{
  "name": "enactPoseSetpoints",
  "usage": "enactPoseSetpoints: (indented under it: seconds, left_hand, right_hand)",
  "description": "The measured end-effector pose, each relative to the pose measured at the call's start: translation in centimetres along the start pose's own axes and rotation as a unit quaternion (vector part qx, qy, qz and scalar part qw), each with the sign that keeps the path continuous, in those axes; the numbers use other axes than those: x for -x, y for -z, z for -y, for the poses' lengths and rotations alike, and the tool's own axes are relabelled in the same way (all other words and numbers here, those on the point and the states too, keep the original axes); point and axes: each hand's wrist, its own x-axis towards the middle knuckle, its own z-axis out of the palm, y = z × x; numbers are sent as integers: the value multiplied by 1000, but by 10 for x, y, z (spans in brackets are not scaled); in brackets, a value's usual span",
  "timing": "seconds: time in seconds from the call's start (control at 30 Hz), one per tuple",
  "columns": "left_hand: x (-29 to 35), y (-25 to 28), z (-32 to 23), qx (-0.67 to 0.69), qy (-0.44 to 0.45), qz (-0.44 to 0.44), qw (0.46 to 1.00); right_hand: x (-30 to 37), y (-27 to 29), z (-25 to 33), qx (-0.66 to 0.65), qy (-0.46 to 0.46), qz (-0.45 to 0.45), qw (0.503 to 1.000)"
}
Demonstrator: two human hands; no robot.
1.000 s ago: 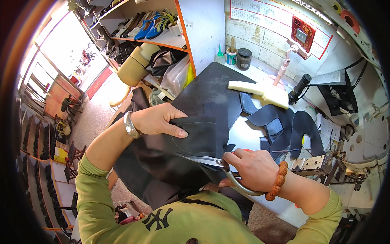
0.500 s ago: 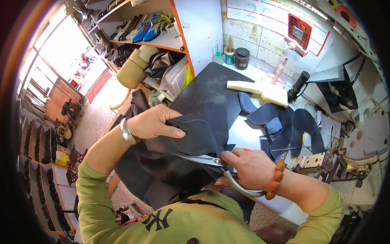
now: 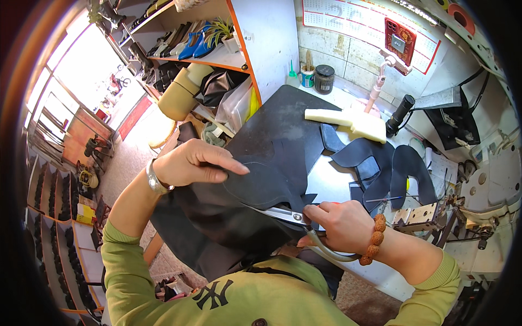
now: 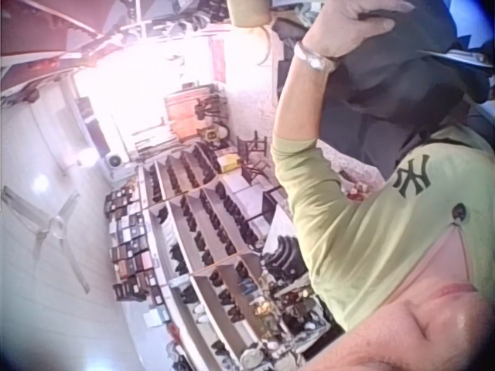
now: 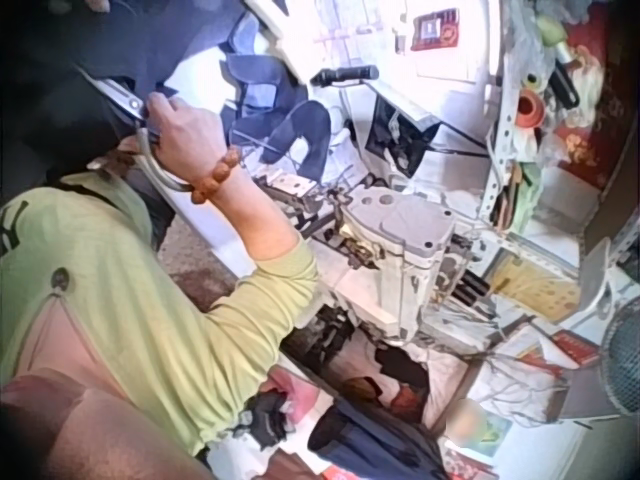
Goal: The person cuts a large piece of black fabric using shears, following a marked outline. They then use a small rectangular template to cut additional smaller pieces from the same fabric. The cut pieces are placed on the worktable.
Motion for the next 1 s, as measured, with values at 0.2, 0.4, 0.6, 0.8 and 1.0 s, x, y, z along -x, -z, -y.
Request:
enactPoseSetpoints:
  seconds: [0.2, 0.4, 0.6, 0.8, 1.0]
  left_hand:
    - [6, -10, -1, -49, -3, -28, 998]
    - [1, -20, -5, -37, 1, -62, 997]
    - [6, -18, -6, 21, 23, -57, 998]
    - [12, -18, 2, 48, 28, -56, 997]
    - [15, -24, 13, 151, 11, -75, 986]
  right_hand:
    - [-4, -6, -2, -22, -8, -48, 999]
    - [-16, -5, 6, 3, -28, -28, 999]
    - [-23, -6, 11, -19, -37, -14, 999]
    - [-19, -11, 8, -43, -16, -30, 999]
    - [-15, -18, 5, -31, 21, -63, 997]
